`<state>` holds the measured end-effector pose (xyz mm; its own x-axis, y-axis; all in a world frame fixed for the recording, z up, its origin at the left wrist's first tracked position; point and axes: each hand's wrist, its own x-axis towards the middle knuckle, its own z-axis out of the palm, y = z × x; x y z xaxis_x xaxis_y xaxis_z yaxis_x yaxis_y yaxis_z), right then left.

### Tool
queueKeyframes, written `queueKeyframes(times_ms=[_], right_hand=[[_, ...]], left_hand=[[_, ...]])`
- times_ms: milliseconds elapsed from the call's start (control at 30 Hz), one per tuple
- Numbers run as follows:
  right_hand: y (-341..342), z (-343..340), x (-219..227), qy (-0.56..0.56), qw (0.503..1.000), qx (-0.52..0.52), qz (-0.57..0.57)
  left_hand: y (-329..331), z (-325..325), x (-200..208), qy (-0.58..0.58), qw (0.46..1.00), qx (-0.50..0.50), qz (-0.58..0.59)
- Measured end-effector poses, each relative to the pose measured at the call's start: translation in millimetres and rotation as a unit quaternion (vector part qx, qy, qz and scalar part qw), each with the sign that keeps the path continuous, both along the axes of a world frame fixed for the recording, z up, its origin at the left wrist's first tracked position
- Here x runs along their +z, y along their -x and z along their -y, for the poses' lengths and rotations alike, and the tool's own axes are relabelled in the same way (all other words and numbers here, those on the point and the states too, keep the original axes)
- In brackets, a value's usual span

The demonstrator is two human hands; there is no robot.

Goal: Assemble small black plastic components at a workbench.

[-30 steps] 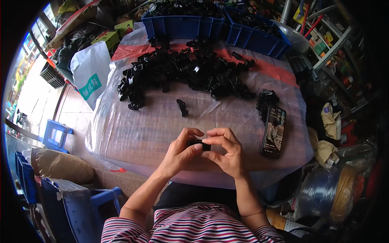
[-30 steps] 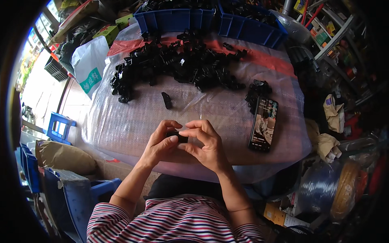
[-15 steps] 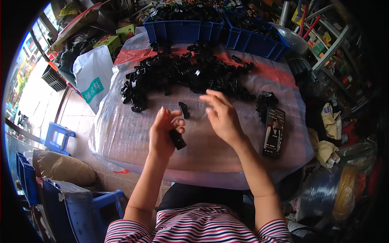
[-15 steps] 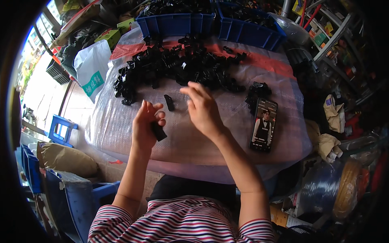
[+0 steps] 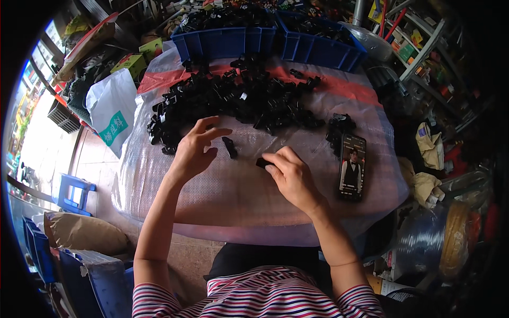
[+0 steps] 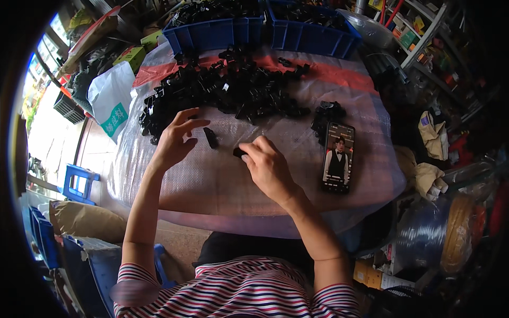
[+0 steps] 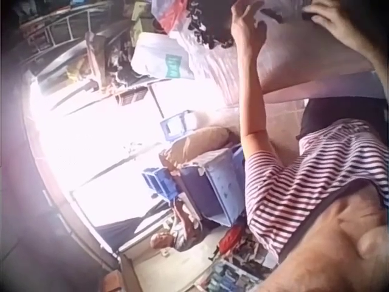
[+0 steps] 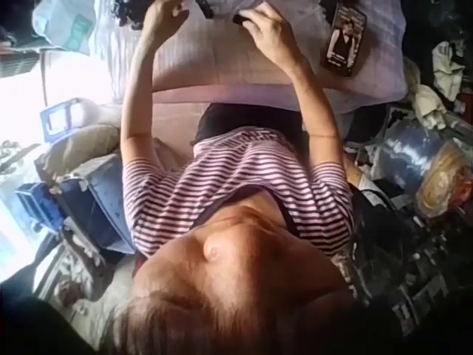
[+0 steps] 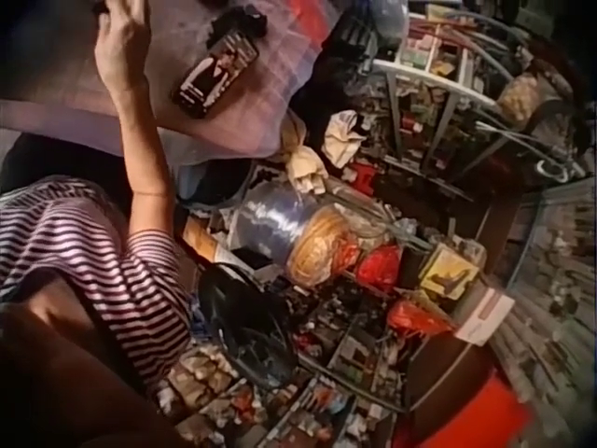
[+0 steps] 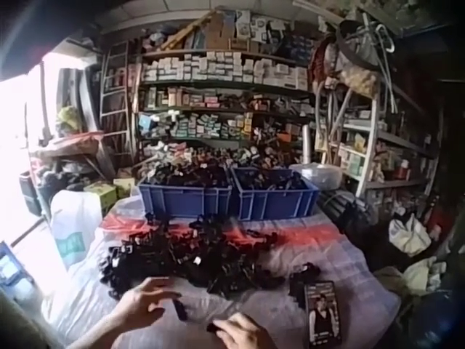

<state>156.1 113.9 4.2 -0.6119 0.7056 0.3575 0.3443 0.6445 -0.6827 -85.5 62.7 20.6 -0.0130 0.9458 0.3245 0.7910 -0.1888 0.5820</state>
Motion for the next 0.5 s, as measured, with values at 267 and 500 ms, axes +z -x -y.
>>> queueKeyframes(times_ms=[267, 500], right_hand=[[-11.5, 11.7, -14.9, -0.085, 0.995, -0.019, -0.057], [-6.8, 32.4, 16.0, -0.066, 0.984, 0.035, -0.162]], left_hand=[[-23.2, -10.4, -4.3, 0.070, 0.996, -0.040, -0.033], [-65.9, 25.5, 20.6, 0.238, 0.892, -0.110, 0.368]])
